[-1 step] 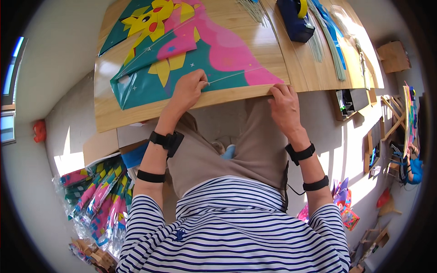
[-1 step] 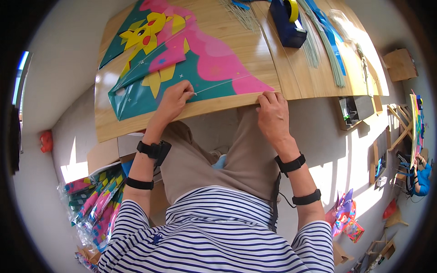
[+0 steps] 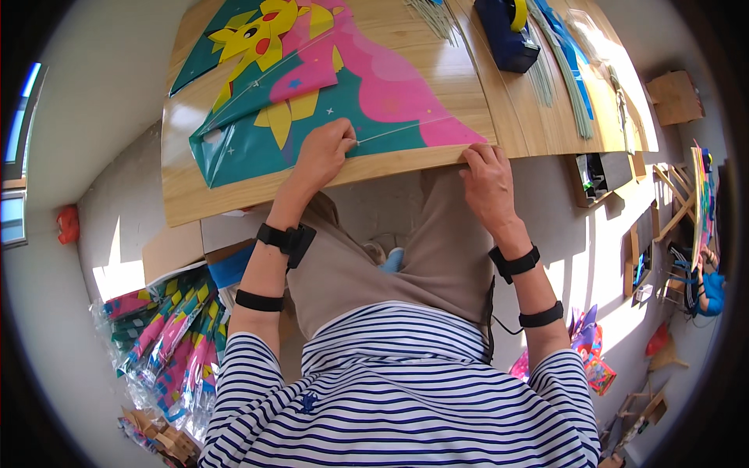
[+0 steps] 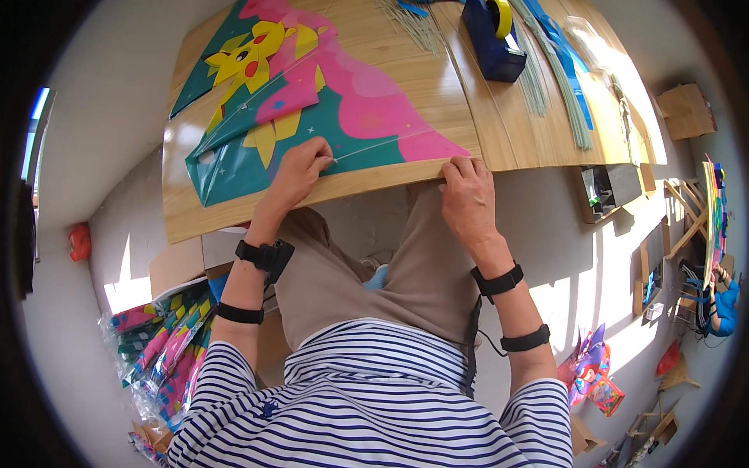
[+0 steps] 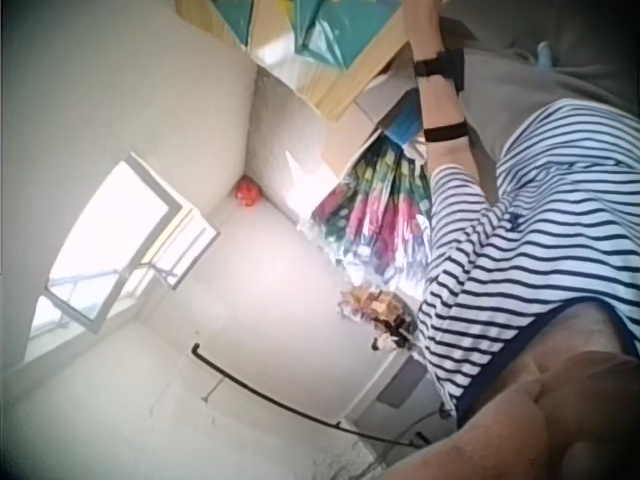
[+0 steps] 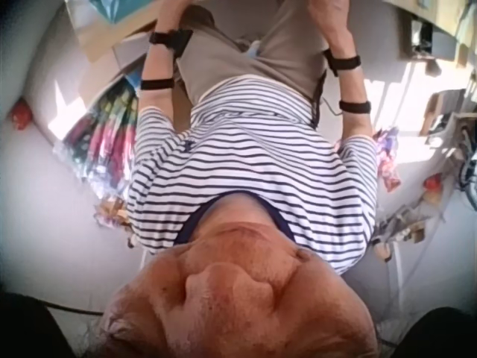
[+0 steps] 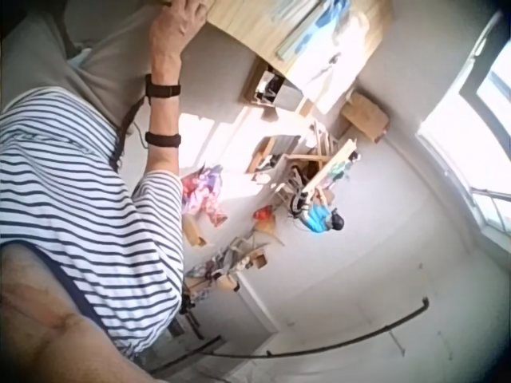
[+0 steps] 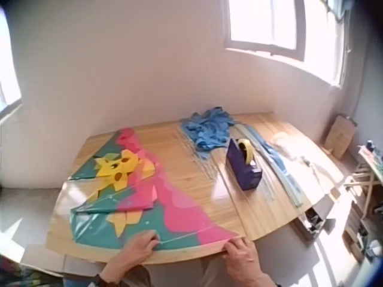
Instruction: Assembling a Pikachu-themed kite by attaching sticks and using adhesive tape to secure parts.
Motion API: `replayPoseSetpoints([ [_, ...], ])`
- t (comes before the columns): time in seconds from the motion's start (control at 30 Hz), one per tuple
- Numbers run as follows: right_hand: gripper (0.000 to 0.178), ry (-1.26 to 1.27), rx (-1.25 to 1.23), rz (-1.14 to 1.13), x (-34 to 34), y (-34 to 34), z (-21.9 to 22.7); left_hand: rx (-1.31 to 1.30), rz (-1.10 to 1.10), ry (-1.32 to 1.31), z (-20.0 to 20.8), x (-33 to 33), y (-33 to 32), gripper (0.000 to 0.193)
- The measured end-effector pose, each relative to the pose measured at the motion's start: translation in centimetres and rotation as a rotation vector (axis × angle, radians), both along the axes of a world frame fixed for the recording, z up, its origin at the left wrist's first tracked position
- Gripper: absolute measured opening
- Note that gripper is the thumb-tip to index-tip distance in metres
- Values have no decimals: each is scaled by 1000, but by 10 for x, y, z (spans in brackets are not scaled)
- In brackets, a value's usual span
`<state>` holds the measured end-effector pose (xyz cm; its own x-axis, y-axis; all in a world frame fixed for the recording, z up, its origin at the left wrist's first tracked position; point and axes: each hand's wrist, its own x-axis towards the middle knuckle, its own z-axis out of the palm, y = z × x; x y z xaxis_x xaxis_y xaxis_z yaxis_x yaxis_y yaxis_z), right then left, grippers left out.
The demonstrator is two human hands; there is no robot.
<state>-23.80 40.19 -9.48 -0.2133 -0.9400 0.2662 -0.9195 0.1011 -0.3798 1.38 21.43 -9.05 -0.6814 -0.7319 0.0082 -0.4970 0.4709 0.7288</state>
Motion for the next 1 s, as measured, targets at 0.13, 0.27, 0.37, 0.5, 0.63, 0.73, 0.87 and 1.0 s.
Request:
replayPoseSetpoints([
  [0.13,37,17,-3,10,0,-1,-1,-55,2,-43,-9,-3,-5,10],
  [0.27,37,29,-13,11,1,-1,-1,-115,-2,-41,-13,-4,-5,12],
  [0.37,35,44,-15,10,1,-1,-2,-164,-13,-42,-13,-4,-1,12],
  [0.5,31,58,-20,10,1,-1,-5,-249,-17,-35,-11,-6,4,11],
  [0.63,31,60,-26,15,2,-2,-4,-360,-31,-67,-10,-7,4,9],
  [0.73,32,62,-32,13,2,-2,-4,-430,-52,-73,-11,-7,7,8],
  [0.87,33,66,-40,11,2,-2,-5,-446,-37,-45,-11,-7,9,7],
  [1.0,38,47,-22,10,3,-2,-3,-522,-24,-21,-11,-8,9,7],
])
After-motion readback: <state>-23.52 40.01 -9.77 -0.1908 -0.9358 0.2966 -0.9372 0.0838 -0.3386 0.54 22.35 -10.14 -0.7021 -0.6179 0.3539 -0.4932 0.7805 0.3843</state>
